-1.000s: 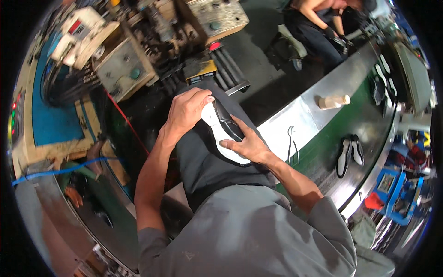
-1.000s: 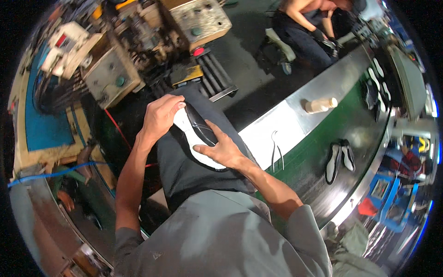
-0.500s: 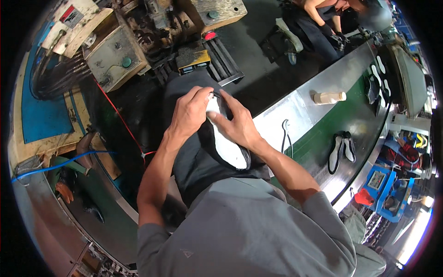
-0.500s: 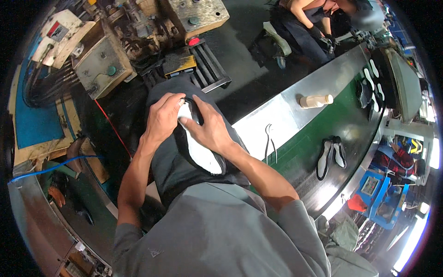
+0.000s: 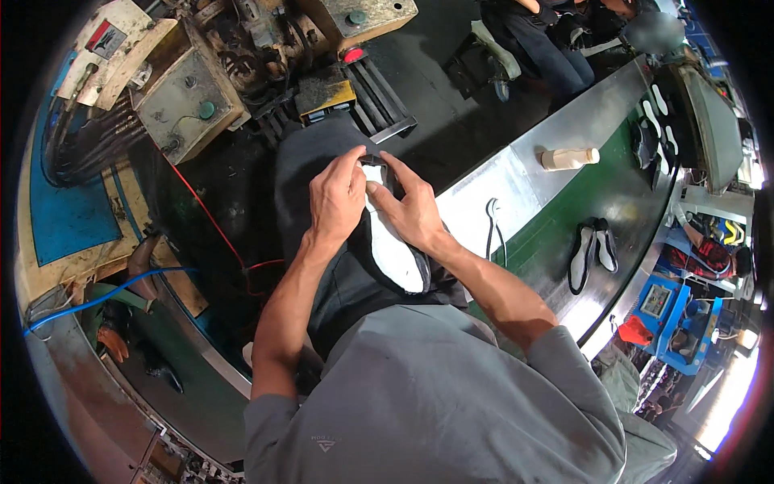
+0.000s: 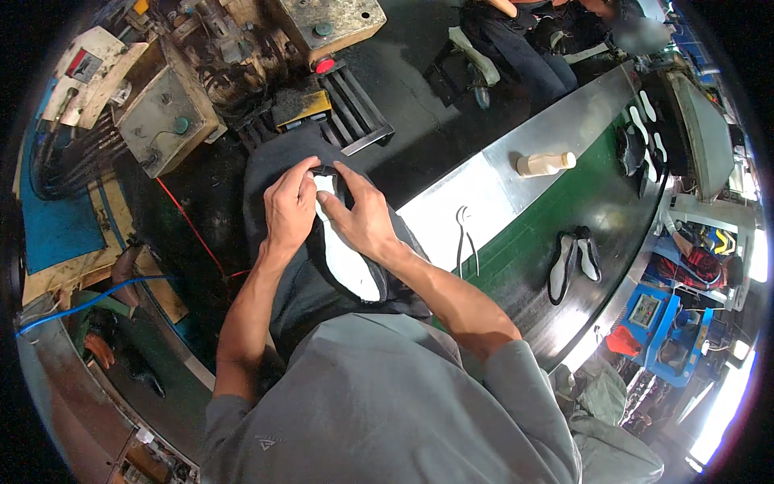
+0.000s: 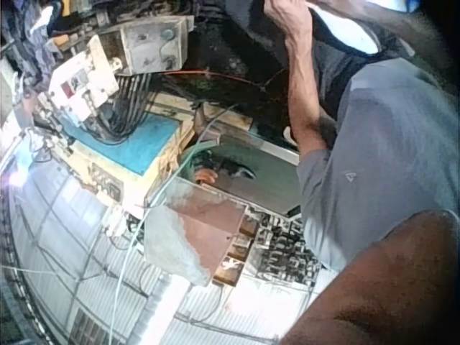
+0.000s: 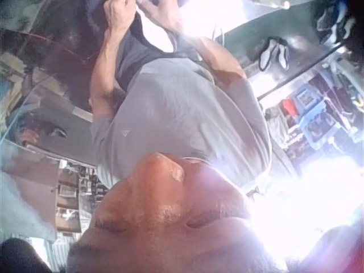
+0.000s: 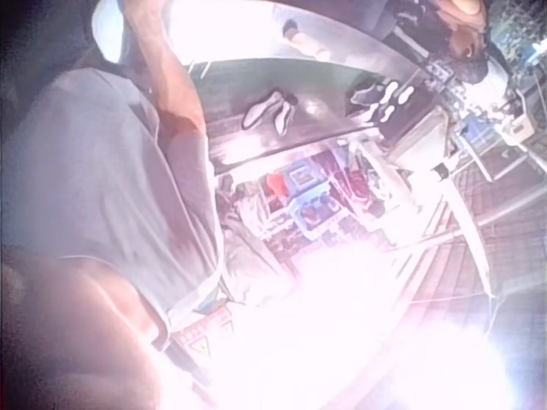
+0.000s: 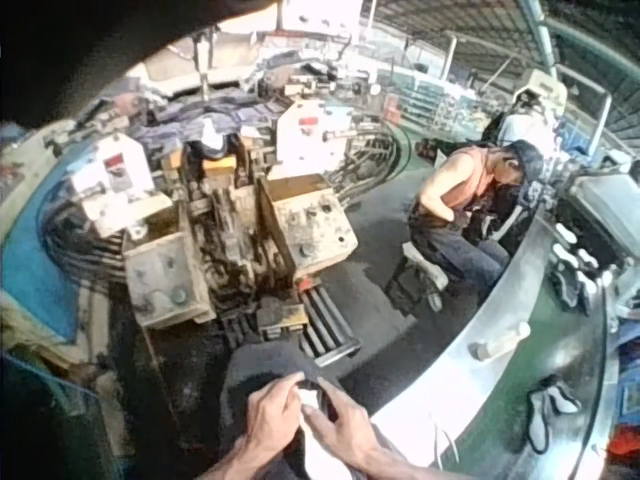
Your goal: Operating a machine to attach soles to shoes and inspecting the results on a conveyor belt.
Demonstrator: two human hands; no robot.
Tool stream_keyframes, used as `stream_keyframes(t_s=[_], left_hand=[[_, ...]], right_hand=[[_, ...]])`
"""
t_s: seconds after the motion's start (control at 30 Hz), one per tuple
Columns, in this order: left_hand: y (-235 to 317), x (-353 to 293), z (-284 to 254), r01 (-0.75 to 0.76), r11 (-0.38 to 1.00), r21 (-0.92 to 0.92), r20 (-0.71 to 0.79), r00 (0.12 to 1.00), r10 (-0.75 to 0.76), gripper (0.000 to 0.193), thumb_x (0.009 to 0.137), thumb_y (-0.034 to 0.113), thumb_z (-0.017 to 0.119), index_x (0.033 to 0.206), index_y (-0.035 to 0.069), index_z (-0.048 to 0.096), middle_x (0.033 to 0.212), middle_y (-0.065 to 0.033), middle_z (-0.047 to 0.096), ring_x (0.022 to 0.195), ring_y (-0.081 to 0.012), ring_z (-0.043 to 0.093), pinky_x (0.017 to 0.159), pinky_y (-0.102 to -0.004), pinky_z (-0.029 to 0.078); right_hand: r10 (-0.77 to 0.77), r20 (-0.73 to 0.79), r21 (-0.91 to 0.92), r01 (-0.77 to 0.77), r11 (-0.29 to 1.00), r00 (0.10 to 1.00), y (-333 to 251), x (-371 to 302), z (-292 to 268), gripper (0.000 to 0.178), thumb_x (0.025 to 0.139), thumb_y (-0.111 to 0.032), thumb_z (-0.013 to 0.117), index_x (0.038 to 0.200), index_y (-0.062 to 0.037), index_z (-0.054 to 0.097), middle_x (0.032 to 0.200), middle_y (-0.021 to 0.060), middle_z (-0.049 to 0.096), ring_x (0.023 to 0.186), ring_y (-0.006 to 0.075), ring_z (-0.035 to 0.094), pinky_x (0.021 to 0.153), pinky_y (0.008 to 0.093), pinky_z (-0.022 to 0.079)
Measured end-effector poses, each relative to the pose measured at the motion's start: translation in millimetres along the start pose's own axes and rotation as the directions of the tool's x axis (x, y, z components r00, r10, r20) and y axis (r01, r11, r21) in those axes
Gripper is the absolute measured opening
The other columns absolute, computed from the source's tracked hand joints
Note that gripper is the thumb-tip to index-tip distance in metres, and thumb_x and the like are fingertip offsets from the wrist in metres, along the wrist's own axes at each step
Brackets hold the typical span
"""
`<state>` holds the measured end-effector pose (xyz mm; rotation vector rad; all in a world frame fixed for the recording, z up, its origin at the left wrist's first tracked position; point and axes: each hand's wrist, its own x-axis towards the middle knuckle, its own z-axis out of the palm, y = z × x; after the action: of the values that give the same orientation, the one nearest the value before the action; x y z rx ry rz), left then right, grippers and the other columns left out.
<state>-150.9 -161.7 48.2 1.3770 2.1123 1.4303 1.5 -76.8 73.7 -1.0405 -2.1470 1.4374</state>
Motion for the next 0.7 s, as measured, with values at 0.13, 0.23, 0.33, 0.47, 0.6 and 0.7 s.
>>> stream_keyframes(t_s=[0.13, 0.23, 0.33, 0.47, 0.6, 0.7], left_hand=[[-1.2, 3.1, -13.8, 0.127, 0.935, -0.331, 0.138, 0.987, -0.086, 0.033, 0.103, 0.000, 0.064, 0.134, -0.007, 0.070, 0.128, -0.0265, 0.077, 0.113, -0.0397, 0.078, 0.093, -0.0417, 0.062], [8.3, -0.7, -29.3, 0.174, 0.977, -0.122, 0.218, 0.965, -0.144, 0.035, 0.103, 0.000, 0.064, 0.137, -0.006, 0.069, 0.128, -0.0274, 0.075, 0.113, -0.0398, 0.077, 0.092, -0.0414, 0.061], [3.6, 7.2, -35.9, 0.019, 1.000, 0.012, 0.232, 0.972, -0.021, 0.035, 0.101, -0.001, 0.065, 0.135, -0.006, 0.069, 0.121, -0.0293, 0.075, 0.106, -0.0434, 0.077, 0.086, -0.0432, 0.061], [7.5, 17.0, -38.1, -0.120, 0.985, 0.123, 0.284, 0.955, 0.081, 0.033, 0.097, -0.001, 0.065, 0.130, -0.007, 0.070, 0.114, -0.0298, 0.075, 0.098, -0.0481, 0.074, 0.081, -0.0485, 0.061], [13.3, 20.5, -30.8, -0.144, 0.969, 0.203, 0.309, 0.948, 0.076, 0.035, 0.096, 0.000, 0.066, 0.130, -0.007, 0.069, 0.114, -0.0288, 0.074, 0.098, -0.0498, 0.073, 0.081, -0.0513, 0.060], [14.1, 15.8, -31.0, -0.076, 0.977, 0.201, 0.296, 0.955, 0.013, 0.037, 0.098, 0.000, 0.064, 0.135, -0.007, 0.067, 0.117, -0.0296, 0.074, 0.102, -0.0491, 0.073, 0.084, -0.0510, 0.060]], right_hand=[[0.096, 0.014, 0.088, -0.096, 0.991, 0.995, 1.5, 0.7, -4.3, 0.064, 0.099, -0.030, 0.079, 0.149, 0.0045, 0.061, 0.132, 0.0317, 0.072, 0.121, 0.0441, 0.073, 0.103, 0.0457, 0.057], [-0.010, -0.002, 0.022, 0.010, 1.000, 1.000, 11.4, 1.7, 2.5, 0.065, 0.102, -0.032, 0.080, 0.154, 0.0016, 0.059, 0.120, 0.0197, 0.076, 0.106, 0.0219, 0.072, 0.094, 0.0381, 0.058], [-0.006, 0.021, -0.019, 0.007, 1.000, 1.000, 5.9, 1.4, -0.1, 0.065, 0.102, -0.030, 0.080, 0.154, 0.0014, 0.059, 0.122, 0.0223, 0.076, 0.109, 0.0250, 0.074, 0.095, 0.0381, 0.058], [-0.092, -0.023, -0.058, 0.091, 0.994, 0.995, -3.0, 8.3, 0.8, 0.056, 0.099, -0.027, 0.078, 0.143, 0.0053, 0.066, 0.133, 0.0319, 0.072, 0.119, 0.0444, 0.073, 0.099, 0.0461, 0.059], [-0.314, -0.101, -0.138, 0.299, 0.944, 0.944, -12.4, 24.3, 0.0, 0.032, 0.100, -0.017, 0.074, 0.123, 0.0052, 0.072, 0.113, 0.0293, 0.075, 0.103, 0.0460, 0.075, 0.087, 0.0480, 0.061], [-0.270, -0.066, -0.188, 0.254, 0.949, 0.961, -13.0, 27.6, -0.7, 0.026, 0.101, -0.015, 0.073, 0.117, 0.0050, 0.074, 0.104, 0.0268, 0.075, 0.097, 0.0450, 0.075, 0.084, 0.0469, 0.061]])
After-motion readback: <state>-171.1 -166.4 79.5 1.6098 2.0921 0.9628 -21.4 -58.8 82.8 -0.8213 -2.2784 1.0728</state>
